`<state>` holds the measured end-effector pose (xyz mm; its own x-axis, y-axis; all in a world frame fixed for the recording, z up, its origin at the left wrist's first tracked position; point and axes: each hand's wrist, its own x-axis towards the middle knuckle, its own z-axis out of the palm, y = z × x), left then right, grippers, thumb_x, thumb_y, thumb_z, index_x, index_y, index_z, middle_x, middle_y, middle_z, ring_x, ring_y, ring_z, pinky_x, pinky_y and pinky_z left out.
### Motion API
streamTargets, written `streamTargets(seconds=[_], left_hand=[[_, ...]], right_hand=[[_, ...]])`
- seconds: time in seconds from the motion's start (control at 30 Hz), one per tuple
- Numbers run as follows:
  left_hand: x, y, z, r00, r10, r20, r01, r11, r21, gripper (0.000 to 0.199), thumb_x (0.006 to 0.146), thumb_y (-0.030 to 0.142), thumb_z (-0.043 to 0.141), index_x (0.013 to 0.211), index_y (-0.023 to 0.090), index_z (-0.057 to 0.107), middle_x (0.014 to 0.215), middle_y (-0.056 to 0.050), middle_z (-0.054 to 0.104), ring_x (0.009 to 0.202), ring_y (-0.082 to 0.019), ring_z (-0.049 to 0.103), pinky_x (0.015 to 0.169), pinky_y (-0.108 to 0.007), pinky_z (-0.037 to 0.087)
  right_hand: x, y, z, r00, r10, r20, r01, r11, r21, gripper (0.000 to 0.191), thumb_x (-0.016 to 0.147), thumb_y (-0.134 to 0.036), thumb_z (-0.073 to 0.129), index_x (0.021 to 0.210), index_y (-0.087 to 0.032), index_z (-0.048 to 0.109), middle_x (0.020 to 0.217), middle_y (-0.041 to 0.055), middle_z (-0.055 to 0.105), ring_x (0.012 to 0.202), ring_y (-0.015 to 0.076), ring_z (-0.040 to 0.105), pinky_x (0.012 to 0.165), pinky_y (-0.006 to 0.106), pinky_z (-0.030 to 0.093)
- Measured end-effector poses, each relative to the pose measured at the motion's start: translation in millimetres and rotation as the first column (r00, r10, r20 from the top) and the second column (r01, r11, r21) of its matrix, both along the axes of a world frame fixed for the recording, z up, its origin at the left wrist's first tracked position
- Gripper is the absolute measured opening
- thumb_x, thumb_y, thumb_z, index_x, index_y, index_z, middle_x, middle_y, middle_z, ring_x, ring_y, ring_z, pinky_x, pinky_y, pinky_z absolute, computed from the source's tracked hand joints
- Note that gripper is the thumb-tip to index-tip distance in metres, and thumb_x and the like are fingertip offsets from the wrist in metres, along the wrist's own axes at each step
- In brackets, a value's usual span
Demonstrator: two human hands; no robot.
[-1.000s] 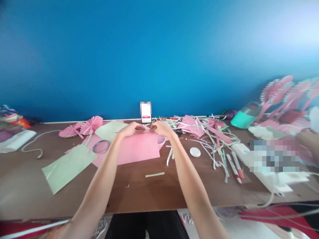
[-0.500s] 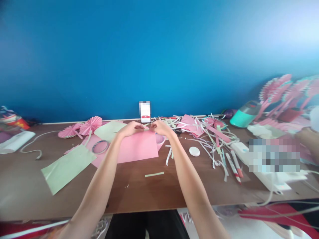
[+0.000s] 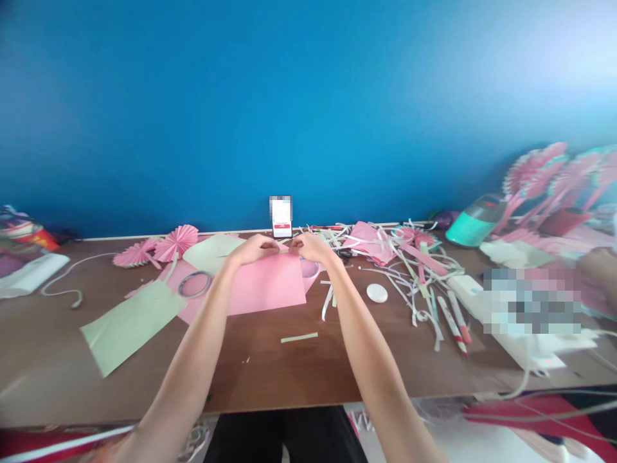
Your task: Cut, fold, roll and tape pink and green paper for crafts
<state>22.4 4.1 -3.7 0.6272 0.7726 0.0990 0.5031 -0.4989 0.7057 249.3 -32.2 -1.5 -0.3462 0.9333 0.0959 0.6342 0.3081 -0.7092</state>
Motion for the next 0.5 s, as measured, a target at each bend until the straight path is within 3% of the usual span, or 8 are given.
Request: streamTargets(seconds=[0.5], left_hand=[[1.3, -6.3, 6.4, 0.997, -0.041, -0.062, 0.040, 0.999, -0.018, 0.029, 0.085, 0.041, 0.054, 0.087, 0.016, 0.070, 0.092, -0.006, 0.072, 0.083, -0.022, 0.063, 0.069, -0.028, 0.041]], right_hand=[[-0.2, 1.2, -0.8, 1.000, 0.010, -0.004, -0.010, 1.000, 0.016, 0.017, 0.081, -0.020, 0.059, 0.087, -0.016, 0.075, 0.090, 0.0068, 0.075, 0.080, 0.0194, 0.067, 0.072, 0.027, 0.047]])
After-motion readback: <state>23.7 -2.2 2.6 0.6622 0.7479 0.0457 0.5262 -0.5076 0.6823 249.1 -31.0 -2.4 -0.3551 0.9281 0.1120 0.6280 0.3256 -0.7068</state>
